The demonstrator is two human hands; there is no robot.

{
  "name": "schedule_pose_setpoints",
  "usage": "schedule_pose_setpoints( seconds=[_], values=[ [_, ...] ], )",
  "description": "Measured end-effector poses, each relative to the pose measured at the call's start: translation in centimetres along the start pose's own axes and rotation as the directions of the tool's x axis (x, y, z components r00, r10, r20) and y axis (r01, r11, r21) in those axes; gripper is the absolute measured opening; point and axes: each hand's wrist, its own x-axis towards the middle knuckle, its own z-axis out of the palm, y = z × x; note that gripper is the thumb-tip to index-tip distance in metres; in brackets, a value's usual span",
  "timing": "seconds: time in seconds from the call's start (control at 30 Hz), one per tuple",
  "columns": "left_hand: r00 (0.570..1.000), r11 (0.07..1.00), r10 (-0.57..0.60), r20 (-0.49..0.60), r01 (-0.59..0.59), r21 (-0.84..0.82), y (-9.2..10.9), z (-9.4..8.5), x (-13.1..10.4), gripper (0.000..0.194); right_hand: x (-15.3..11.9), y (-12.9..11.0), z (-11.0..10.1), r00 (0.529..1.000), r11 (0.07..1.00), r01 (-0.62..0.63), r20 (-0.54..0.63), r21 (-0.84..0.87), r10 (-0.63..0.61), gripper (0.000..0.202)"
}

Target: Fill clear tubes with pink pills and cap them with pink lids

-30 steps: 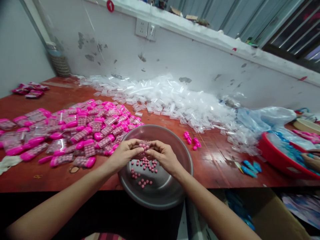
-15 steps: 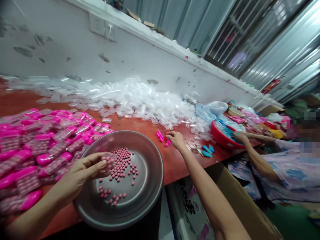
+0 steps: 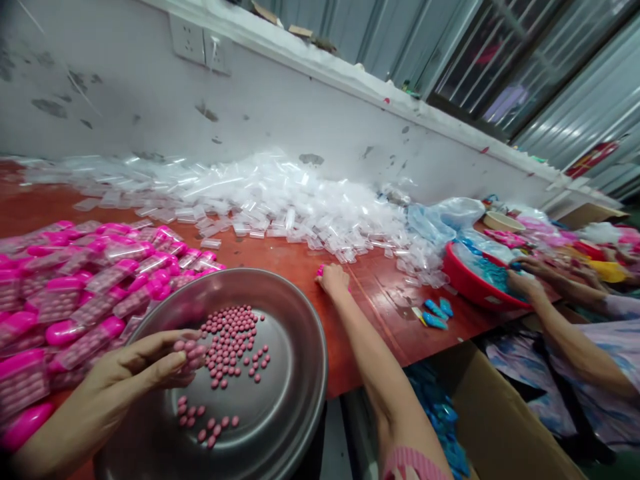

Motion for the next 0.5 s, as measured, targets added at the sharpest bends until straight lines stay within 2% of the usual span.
schedule_pose_setpoints(
  seconds=[0.1,0.2,0.3,0.37,0.43,0.5],
  values=[
    [1.0,1.0,0.014,-0.003,-0.014,0.016,-0.1,0.0,-0.1,0.034,0.0,-0.3,0.3,1.0,1.0,0.001,-0.01,-0.019,-0.001,0.029],
    [0.999,0.999,0.046,0.007,-0.046,0.016,-0.3,-0.1,-0.2,0.033,-1.1,-0.3,-0.3,0.998,0.999,0.028,-0.048,0.02,-0.027,0.026],
    [0.997,0.997,0.072,0.031,-0.071,-0.027,-0.3,-0.1,-0.4,0.032,-3.1,-0.4,-2.2,0.997,0.994,0.046,-0.066,0.098,-0.04,0.027],
    [0.996,0.993,0.078,0.049,-0.073,-0.092,-0.1,0.1,-0.4,0.029,-5.1,-1.1,-4.2,0.991,0.965,0.112,-0.095,0.235,-0.092,0.03],
    [0.994,0.982,0.076,0.076,-0.061,-0.181,0.2,0.3,-0.4,0.028,-7.9,-2.8,-6.5,0.96,0.85,0.274,-0.18,0.449,-0.215,0.034],
    [0.992,0.963,0.079,0.099,-0.05,-0.264,0.4,0.7,-0.4,0.028,-11.1,-5.5,-8.4,0.887,0.689,0.46,-0.257,0.56,-0.383,0.04]
  ],
)
